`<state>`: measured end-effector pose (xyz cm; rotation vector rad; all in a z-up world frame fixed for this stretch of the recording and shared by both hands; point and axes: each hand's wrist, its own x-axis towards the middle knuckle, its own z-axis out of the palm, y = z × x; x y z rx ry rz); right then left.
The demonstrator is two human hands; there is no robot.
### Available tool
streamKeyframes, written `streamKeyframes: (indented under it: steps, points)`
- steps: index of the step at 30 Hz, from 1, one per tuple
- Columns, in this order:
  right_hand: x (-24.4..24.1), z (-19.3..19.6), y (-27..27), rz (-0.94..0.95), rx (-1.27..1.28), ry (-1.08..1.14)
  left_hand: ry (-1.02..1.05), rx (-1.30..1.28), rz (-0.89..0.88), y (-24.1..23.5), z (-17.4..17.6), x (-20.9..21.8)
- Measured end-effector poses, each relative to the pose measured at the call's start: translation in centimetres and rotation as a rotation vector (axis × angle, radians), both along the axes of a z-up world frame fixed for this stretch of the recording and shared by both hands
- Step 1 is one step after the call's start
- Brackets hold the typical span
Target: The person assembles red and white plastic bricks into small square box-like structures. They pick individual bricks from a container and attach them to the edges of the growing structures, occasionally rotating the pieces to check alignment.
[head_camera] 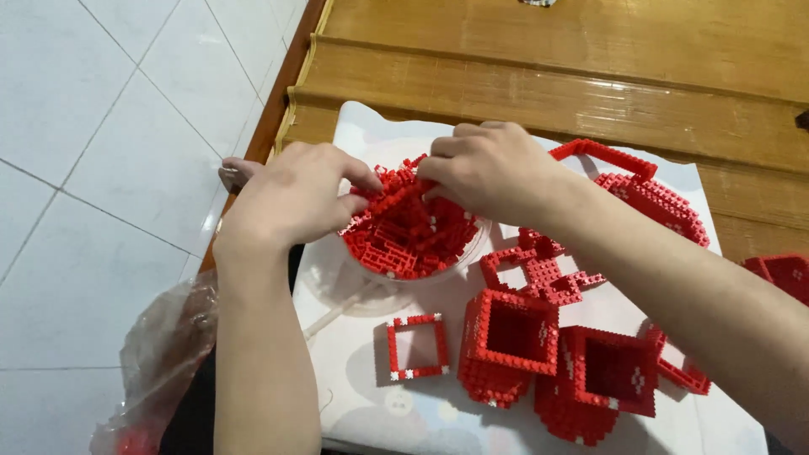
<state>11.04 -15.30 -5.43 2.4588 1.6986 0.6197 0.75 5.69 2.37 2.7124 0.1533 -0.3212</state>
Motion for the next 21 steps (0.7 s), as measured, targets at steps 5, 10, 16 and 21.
streamKeyframes:
  steps: [5,10,16,21]
  points:
    - [0.8,-0.5,-1.6,-0.035,0.106,0.138,0.129,0.222,0.048,-1.8,-0.4,0.8]
    - [0.3,0.4,-1.8,-0.106,0.13,0.296,-0.031,0.166,0.004,0.0,-2.1,1.6]
    - [-1.4,2.3,-0.8,-0.26,-0.011,0.511,-0.161,-0.054,0.016,0.4,-1.5,1.3]
    - [-2.1,2.0,-1.6,-0.105,0.167,0.494,-0.454,-0.49,-0.152,1.3,-1.9,0.4]
